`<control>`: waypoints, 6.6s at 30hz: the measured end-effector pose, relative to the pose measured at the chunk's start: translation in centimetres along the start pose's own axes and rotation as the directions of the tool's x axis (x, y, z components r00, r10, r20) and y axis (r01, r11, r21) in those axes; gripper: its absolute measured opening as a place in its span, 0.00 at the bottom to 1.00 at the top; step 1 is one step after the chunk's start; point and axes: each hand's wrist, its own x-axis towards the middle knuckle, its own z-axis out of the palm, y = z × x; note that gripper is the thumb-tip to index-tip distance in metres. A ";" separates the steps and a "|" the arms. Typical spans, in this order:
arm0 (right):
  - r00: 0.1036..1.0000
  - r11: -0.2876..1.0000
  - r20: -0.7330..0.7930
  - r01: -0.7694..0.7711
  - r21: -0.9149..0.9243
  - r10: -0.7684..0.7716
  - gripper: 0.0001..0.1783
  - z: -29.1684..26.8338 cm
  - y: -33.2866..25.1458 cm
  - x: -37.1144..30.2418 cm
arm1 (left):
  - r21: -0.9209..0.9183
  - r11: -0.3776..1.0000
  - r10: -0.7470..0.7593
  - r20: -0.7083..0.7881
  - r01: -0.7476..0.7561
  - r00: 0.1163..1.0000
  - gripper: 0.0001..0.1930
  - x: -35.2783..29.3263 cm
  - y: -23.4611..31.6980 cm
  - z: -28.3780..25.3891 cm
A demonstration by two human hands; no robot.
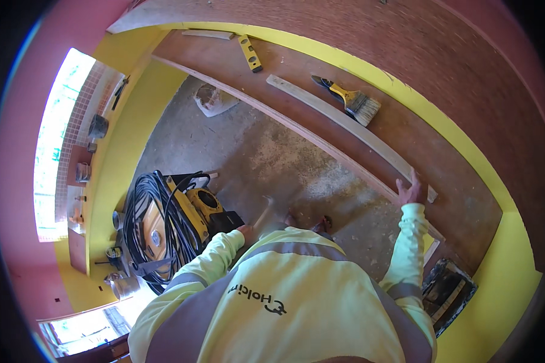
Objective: The person measures and aligns wooden boards against a wall and shelf structure, using a level and a hammer to secure a vertical support beam by driving nails into it.
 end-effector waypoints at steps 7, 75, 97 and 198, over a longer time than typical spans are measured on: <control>0.995 0.949 0.072 -0.045 -0.313 0.070 0.34 2.4 0.3 3.8 | -0.163 0.961 -0.216 0.063 0.224 0.974 0.22 0.8 -2.1 2.6; 0.795 0.800 -0.103 0.599 -0.018 -0.598 0.32 21.4 -42.8 15.5 | -0.900 0.420 -0.469 -0.328 -0.120 0.820 0.24 -0.5 -27.7 -16.7; 0.563 0.713 0.789 0.657 -0.246 -0.246 0.38 51.9 -75.8 37.2 | -0.999 0.012 -0.646 0.020 0.037 0.763 0.26 3.0 -48.2 -24.6; 0.891 0.760 0.274 0.452 -0.467 -0.362 0.30 63.2 -100.3 58.9 | -0.716 0.609 -0.500 -0.014 0.340 0.866 0.17 7.8 -106.9 -30.5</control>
